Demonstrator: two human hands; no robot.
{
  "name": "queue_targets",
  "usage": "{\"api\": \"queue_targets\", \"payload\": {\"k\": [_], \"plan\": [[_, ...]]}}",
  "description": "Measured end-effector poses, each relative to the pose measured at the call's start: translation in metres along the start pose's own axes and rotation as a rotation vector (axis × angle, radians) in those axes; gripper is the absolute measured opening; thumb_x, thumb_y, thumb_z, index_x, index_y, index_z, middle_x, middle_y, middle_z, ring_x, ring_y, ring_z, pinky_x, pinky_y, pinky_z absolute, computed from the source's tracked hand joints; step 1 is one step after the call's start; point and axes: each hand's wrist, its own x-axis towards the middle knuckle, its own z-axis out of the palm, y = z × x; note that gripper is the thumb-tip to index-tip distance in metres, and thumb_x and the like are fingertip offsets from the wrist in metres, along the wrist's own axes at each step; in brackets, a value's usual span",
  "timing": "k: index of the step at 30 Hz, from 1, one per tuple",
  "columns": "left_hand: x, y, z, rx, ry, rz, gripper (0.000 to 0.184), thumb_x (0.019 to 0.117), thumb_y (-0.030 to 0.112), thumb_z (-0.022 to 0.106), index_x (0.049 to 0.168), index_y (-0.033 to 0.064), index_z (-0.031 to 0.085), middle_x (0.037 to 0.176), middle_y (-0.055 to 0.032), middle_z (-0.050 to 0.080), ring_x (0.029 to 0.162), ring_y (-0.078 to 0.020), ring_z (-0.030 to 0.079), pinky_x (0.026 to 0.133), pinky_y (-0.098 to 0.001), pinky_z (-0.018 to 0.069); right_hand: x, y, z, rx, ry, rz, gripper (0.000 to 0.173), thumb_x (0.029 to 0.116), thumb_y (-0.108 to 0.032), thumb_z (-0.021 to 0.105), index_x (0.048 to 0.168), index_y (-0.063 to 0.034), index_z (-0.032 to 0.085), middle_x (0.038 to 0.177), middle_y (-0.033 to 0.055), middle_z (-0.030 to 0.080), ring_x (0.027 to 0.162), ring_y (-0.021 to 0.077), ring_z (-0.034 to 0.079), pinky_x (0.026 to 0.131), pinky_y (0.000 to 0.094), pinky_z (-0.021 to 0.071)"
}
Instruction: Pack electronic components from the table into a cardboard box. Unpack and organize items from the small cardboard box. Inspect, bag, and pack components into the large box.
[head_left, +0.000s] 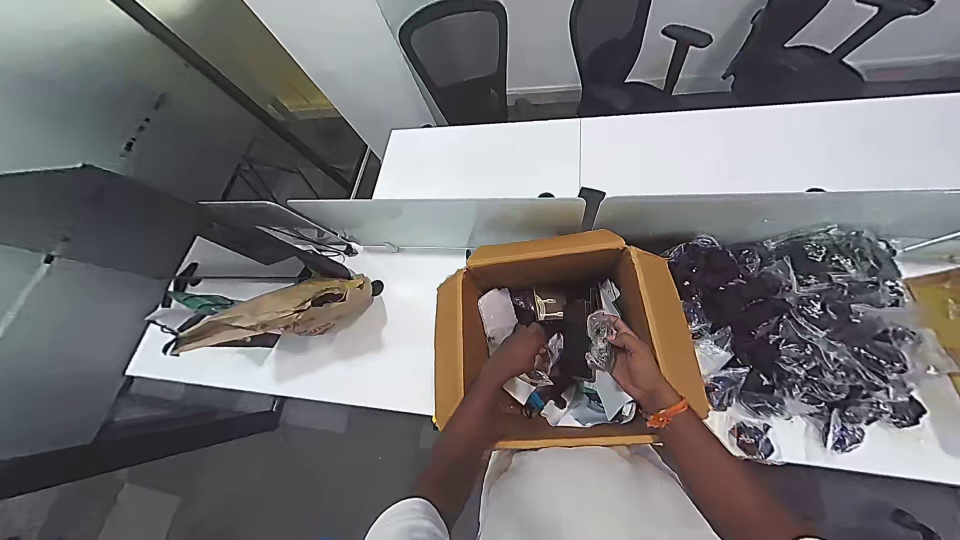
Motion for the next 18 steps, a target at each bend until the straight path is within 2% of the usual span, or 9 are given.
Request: {"api": "queue_targets", "payload": {"k": [2,4,6,9,11,13,15,17,18], "plan": [[-0.013,0.012,-0.015,-0.252,0.119,0.052,0.029,0.1052,0.013,0.051,0.127,-0.0015,0.063,0.134,-0.0185,0.062,0.127,-0.0287,0.059,0.112,-0.0449,0.0455,-0.01,-0.002,-0.007,0.127,0.064,0.037,0.043,0.1,-0.011,0.034,0.142,-0.0075,0.043,0.123,0.013,0.061,0.105,0.0259,0.064,0.088,0.051,0.0569],[-0.025,0.034,-0.021,-0.502,0.273,0.059,0.031,0.1066,0.012,0.047,0.13,-0.0037,0.06,0.123,-0.0169,0.067,0.115,-0.0209,0.065,0.105,-0.0385,0.0511,-0.02,-0.004,-0.008,0.257,0.073,0.1,0.043,0.1042,-0.018,0.028,0.144,-0.0088,0.041,0.118,0.0168,0.062,0.102,0.0341,0.066,0.089,0.0638,0.0544],[-0.027,0.063,-0.018,-0.693,0.454,0.1,0.029,0.1055,0.008,0.046,0.128,-0.0073,0.058,0.114,-0.0148,0.068,0.104,-0.0145,0.066,0.096,-0.033,0.0551,-0.032,-0.005,-0.005,0.296,0.007,0.148,0.046,0.1052,-0.032,0.029,0.145,-0.0127,0.043,0.12,0.0178,0.064,0.103,0.0379,0.067,0.087,0.0644,0.0551],[-0.017,0.109,-0.002,-0.809,0.614,0.165,0.033,0.1037,0.004,0.047,0.132,-0.0126,0.055,0.132,-0.0205,0.061,0.118,-0.0174,0.064,0.103,-0.0341,0.0536,-0.053,-0.005,0.01,0.163,-0.073,0.185,0.064,0.1027,-0.047,0.049,0.158,-0.0231,0.029,0.137,0.0144,0.06,0.114,0.0324,0.065,0.088,0.0536,0.0589],[-0.005,0.131,0.018,-0.782,0.67,0.159,0.029,0.1035,0.008,0.049,0.123,-0.011,0.061,0.132,-0.0222,0.061,0.12,-0.0212,0.062,0.104,-0.0365,0.0528,-0.063,-0.001,0.017,0.13,-0.01,0.203,0.079,0.0984,-0.034,0.062,0.163,-0.0238,0.018,0.141,0.0137,0.057,0.117,0.0278,0.065,0.093,0.0478,0.0586],[0.005,0.143,0.033,-0.754,0.73,0.162,0.023,0.1019,0.006,0.053,0.114,-0.0092,0.064,0.127,-0.021,0.064,0.117,-0.02,0.065,0.101,-0.0345,0.0553,-0.067,-0.001,0.011,0.127,0.068,0.137,0.075,0.0975,-0.02,0.066,0.161,-0.0149,0.026,0.138,0.0158,0.059,0.115,0.0277,0.066,0.092,0.0462,0.0592],[0.009,0.152,0.037,-0.743,0.719,0.184,0.028,0.0999,0.003,0.053,0.121,-0.01,0.065,0.136,-0.0228,0.061,0.127,-0.0235,0.061,0.108,-0.037,0.0521,-0.07,-0.004,-0.001,0.119,0.071,0.047,0.072,0.0941,-0.011,0.069,0.157,-0.0092,0.034,0.139,0.0166,0.058,0.116,0.0281,0.065,0.094,0.0458,0.0588],[0.008,0.164,0.036,-0.742,0.658,0.205,0.034,0.1036,0.005,0.046,0.13,-0.0086,0.062,0.148,-0.0222,0.053,0.138,-0.0248,0.053,0.117,-0.0387,0.0444,-0.075,-0.01,-0.014,0.087,0.057,-0.042,0.076,0.0906,-0.009,0.073,0.156,-0.0075,0.035,0.14,0.0173,0.057,0.118,0.0288,0.064,0.095,0.0462,0.0586],[0.009,0.17,0.036,-0.761,0.634,0.21,0.038,0.1064,0.009,0.042,0.135,-0.0082,0.059,0.149,-0.0212,0.053,0.138,-0.0235,0.053,0.117,-0.0382,0.0442,-0.078,-0.015,-0.02,0.081,0.056,-0.089,0.078,0.0901,-0.008,0.074,0.157,-0.0067,0.034,0.141,0.0179,0.056,0.12,0.0292,0.063,0.097,0.0465,0.0578]]}}
